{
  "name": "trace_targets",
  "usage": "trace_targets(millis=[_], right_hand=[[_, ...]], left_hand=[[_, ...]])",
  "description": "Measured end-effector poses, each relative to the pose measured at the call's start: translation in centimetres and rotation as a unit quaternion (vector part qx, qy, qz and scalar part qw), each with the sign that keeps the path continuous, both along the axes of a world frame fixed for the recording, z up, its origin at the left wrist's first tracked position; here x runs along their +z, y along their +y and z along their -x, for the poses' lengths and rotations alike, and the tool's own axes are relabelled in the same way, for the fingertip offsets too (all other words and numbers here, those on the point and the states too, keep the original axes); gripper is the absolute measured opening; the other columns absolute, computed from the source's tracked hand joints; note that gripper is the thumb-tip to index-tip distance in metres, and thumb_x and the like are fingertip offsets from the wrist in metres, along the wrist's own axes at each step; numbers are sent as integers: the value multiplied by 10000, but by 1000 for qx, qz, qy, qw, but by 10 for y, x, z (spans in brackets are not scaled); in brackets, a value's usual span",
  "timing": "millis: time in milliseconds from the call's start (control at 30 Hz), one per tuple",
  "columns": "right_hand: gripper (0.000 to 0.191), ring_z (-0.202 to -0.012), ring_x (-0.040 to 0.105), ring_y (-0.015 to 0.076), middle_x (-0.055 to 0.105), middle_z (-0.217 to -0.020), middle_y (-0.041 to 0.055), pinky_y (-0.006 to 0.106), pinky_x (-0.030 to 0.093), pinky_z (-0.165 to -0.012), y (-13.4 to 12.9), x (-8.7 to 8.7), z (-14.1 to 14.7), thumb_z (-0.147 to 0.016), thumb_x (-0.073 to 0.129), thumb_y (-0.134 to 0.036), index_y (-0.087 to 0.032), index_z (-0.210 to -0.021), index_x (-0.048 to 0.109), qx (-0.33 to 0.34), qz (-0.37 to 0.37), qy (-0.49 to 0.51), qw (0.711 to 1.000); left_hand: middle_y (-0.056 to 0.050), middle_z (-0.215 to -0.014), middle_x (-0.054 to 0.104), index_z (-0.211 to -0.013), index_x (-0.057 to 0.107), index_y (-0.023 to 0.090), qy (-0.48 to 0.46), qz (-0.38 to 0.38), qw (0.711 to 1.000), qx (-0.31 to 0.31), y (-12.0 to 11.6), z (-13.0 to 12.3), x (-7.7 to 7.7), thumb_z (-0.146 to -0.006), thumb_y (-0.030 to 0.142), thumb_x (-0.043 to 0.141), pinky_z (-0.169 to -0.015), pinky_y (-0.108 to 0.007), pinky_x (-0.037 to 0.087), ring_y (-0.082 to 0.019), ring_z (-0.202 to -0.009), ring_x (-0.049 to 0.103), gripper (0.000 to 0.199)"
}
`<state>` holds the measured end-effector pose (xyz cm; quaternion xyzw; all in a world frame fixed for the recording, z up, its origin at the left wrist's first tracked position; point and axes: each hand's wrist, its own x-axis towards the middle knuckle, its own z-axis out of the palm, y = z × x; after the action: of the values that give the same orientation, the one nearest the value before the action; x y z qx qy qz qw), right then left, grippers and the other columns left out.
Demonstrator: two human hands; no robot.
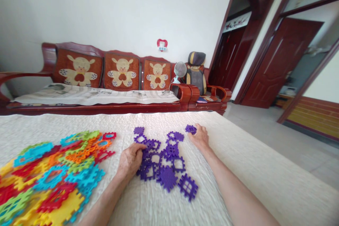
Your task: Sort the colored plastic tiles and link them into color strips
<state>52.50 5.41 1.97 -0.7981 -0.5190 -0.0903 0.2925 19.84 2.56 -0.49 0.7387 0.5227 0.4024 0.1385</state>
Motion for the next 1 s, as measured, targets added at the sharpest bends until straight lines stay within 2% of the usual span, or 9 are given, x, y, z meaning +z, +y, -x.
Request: trace_targets(millis=[67, 133, 200, 300, 467, 667, 767, 900, 1000], right_hand=[[532, -1073, 488, 260, 512, -1144, 120, 382, 380, -914, -3, 5, 6, -719, 509, -314, -165, -1228, 458, 82, -54, -12, 995], [479, -1061, 504, 218, 538, -1129, 93, 347, 378, -934, -6, 9, 14, -717, 486, -238, -174, -1192, 486, 216, -67, -22, 974], [474, -1066, 510, 203, 557, -1140, 81, 336, 376, -948, -9, 11, 21, -688, 493, -191, -178, -1161, 516, 335, -32, -31, 941], [472, -1092, 507, 207, 574, -1166, 82, 340, 365, -967, -9, 7, 28, -653, 512, -157, -171, -1122, 562, 404, 19, -50, 913], [385, -1035, 564, 177, 638, -1099, 63, 317, 392, -937, -2, 2, 22, -753, 422, -160, -182, -1098, 592, 393, 15, -9, 919], [389, -854, 613, 161, 672, -979, 22, 294, 459, -809, 1, 9, 13, -742, 382, -159, -185, -1060, 604, 294, 35, 112, 949], [343, -788, 602, 153, 666, -889, 10, 283, 464, -769, -1, 7, 12, -722, 416, -167, -193, -991, 628, 291, 59, 101, 950], [302, -778, 579, 152, 631, -849, 27, 284, 459, -771, -5, 0, 10, -661, 481, -155, -174, -918, 640, 309, 39, 51, 949], [331, -674, 560, 132, 608, -772, 5, 269, 473, -689, -7, -1, 9, -662, 472, -160, -176, -958, 621, 308, 52, 93, 945]], left_hand=[[9, -906, 704, -890, 673, 216, 0, 3, 1000, -1, -1, 0, 2, -778, 185, 393, -801, -240, 496, -132, -852, 645, 303], [12, -894, 706, -880, 675, 218, 0, 7, 1000, 2, -2, -1, 5, -775, 178, 395, -796, -239, 499, -131, -842, 647, 302], [16, -878, 708, -870, 679, 223, 0, 12, 1000, 7, -4, -2, 8, -767, 171, 402, -791, -236, 501, -131, -834, 649, 300], [13, -878, 709, -874, 683, 217, 0, 18, 1000, 10, -5, -2, 10, -766, 167, 403, -789, -233, 501, -132, -832, 650, 305], [12, -903, 706, -885, 683, 212, -2, 11, 1000, 0, -4, -2, 7, -766, 162, 400, -801, -231, 495, -128, -845, 647, 310], [5, -889, 705, -879, 681, 209, -5, 3, 1000, -2, -2, -1, 5, -769, 170, 396, -796, -243, 500, -133, -846, 646, 309], [3, -891, 706, -878, 681, 213, -8, 10, 1000, 0, -3, -2, 5, -766, 170, 400, -807, -257, 501, -137, -848, 645, 306], [-8, -900, 704, -879, 681, 204, -11, 12, 1000, -3, -3, -2, 6, -765, 164, 395, -818, -268, 499, -141, -855, 643, 311], [-3, -902, 703, -877, 679, 212, -10, 8, 1000, -3, -3, -2, 5, -767, 163, 394, -816, -264, 499, -139, -861, 641, 310]])
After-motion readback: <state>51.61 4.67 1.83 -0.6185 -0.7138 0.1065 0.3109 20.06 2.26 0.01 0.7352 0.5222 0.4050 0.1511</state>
